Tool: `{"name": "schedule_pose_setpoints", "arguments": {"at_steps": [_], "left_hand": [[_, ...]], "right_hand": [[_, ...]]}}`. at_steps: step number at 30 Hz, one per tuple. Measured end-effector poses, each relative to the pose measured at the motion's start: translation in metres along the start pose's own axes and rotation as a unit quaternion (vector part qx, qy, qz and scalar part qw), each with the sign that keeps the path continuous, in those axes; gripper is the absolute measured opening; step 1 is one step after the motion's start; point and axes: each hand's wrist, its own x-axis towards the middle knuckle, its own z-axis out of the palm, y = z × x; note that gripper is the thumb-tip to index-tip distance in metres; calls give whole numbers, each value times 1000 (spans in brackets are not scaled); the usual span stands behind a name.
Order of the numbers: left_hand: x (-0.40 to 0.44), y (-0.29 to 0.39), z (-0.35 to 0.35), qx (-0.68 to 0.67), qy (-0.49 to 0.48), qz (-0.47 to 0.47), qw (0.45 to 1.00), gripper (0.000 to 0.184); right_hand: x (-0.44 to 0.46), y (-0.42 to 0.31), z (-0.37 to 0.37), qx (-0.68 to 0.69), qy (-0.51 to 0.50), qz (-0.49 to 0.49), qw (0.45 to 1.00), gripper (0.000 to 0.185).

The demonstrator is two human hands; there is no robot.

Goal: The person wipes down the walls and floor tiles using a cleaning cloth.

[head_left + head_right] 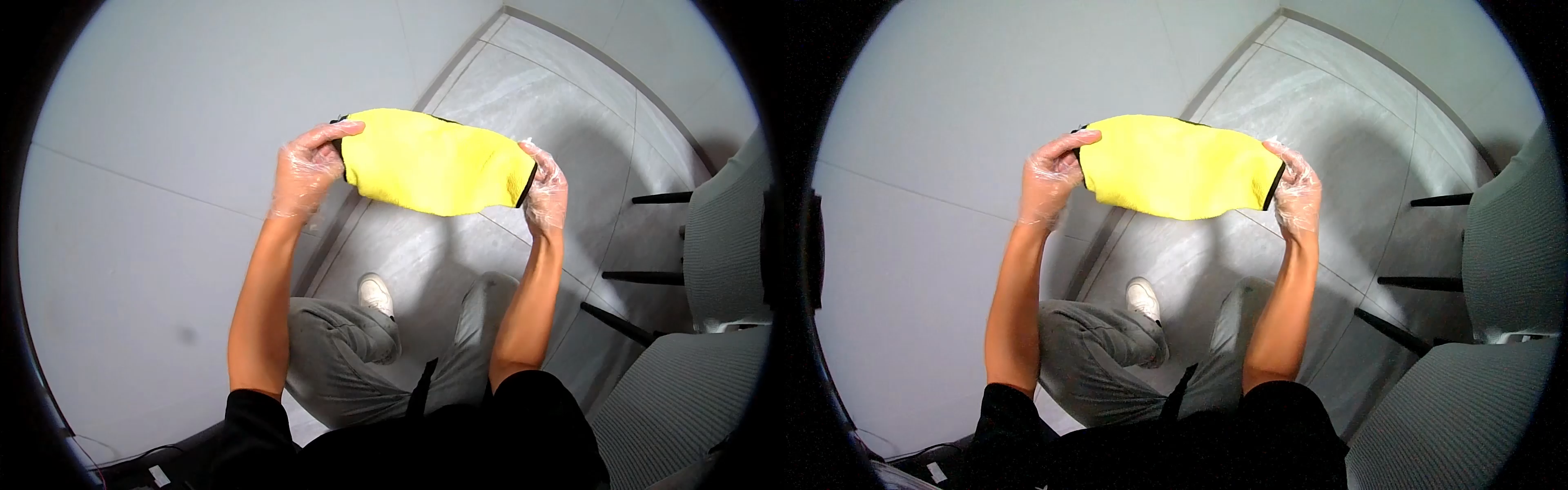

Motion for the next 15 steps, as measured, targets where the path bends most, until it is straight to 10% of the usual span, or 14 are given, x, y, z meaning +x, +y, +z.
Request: {"name": "schedule_pose_setpoints", "arguments": {"at_steps": [3,6,15], "left_hand": [[5,4,1,107,-27,12,994,40],[7,-4,5,86,12,-12,996,18],[7,-21,17,158,57,-114,979,45]], "right_hand": [[0,-8,-4,-152,14,-26,988,12],[13,13,-28,12,-5,-15,1000,10],[13,29,-3,-203,131,114,964,60]]}}
